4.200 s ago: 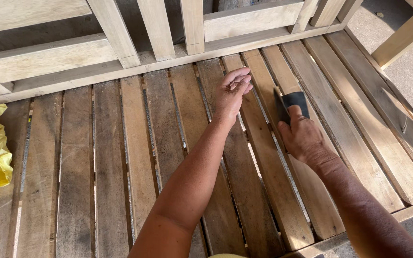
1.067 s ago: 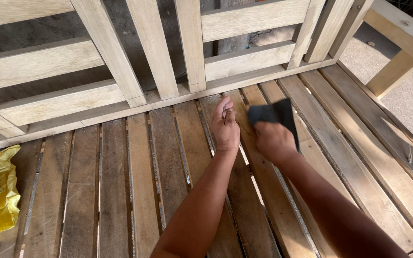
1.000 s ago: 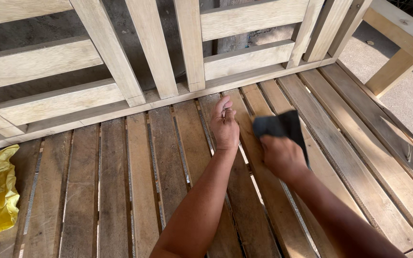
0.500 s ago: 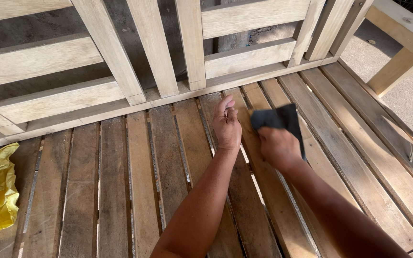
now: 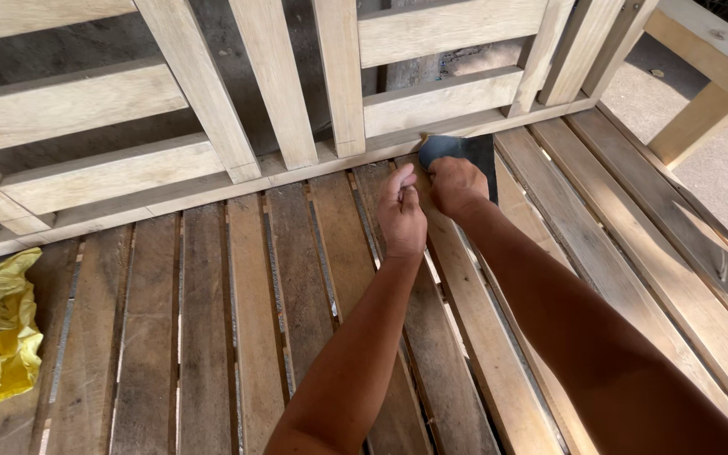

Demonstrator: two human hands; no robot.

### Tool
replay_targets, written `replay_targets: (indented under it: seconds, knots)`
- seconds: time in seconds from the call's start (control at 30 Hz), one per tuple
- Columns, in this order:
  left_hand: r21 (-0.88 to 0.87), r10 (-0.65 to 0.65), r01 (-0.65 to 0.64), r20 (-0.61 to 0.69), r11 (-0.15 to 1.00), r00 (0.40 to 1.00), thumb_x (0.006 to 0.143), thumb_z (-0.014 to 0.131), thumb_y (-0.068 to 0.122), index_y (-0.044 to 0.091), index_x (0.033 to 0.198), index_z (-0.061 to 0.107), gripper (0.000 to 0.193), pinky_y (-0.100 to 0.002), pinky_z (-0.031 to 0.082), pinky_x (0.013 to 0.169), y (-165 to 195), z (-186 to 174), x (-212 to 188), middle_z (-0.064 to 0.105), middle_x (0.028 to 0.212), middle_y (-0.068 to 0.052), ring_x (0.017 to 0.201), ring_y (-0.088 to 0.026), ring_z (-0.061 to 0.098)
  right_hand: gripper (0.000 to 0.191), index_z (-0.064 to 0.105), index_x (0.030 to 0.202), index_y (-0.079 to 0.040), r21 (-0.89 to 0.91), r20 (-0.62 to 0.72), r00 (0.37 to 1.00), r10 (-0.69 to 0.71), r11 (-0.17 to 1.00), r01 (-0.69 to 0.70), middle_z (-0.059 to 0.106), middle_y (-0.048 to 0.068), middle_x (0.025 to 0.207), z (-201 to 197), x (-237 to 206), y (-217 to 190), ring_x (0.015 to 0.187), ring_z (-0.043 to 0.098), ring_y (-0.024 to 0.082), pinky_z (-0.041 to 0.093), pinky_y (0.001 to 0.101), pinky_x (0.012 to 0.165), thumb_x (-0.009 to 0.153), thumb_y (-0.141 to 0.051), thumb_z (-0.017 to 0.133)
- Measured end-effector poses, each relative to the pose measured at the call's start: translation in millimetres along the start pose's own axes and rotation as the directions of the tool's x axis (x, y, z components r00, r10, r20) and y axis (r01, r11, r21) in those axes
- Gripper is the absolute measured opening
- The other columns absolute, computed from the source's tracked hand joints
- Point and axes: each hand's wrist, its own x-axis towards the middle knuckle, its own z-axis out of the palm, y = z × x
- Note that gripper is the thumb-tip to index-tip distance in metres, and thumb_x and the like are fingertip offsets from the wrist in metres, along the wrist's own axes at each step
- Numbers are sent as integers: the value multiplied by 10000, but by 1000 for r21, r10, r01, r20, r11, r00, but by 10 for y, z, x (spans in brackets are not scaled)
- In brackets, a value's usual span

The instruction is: The person sands the surface of a wooden pallet using a sanding block. They move the block back and forth across the slats, applying pressure to smooth the wood. The camera remains steady, showing the hands and the pallet throughout.

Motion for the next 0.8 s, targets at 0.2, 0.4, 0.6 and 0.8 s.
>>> replay_targets:
  seconds: [0.2,0.4,0.6,0.8]
  knots:
    - [-198,-106,111,34,974,994,1065,487,-36,52,1330,649,323,-347,554,962,-97,18,51,628,1261,-151,1125,-218,623,205,772,1052,-169,-11,-27,998,-57,998,57,759,151,1020,-86,-1098,309,1002,712,355,557,484,887,1003,-240,585]
    - [-3,-189,189,64,982,980,1050,465,9,78,1324,633,329,-369,584,1023,59,-14,8,630,1336,-160,1231,-245,639,271,766,1120,-156,35,-3,998,-62,997,63,779,113,824,-319,-2304,534,623,741,224,597,389,597,1030,-236,523]
    - [-6,-199,200,74,980,977,1090,473,49,63,1315,651,288,-374,577,1024,123,2,-22,640,1332,-167,1212,-242,654,271,785,1119,-166,17,-23,996,-86,996,87,773,130,857,-196,-2243,614,612,746,216,598,372,559,1043,-207,528]
    - [59,-223,220,45,974,974,1072,476,52,75,1310,656,299,-353,598,985,59,1,-25,688,1267,-149,1167,-232,688,214,783,1056,-187,16,-33,997,-63,998,64,759,139,1017,-71,-1102,397,981,721,352,557,483,885,977,-224,588]
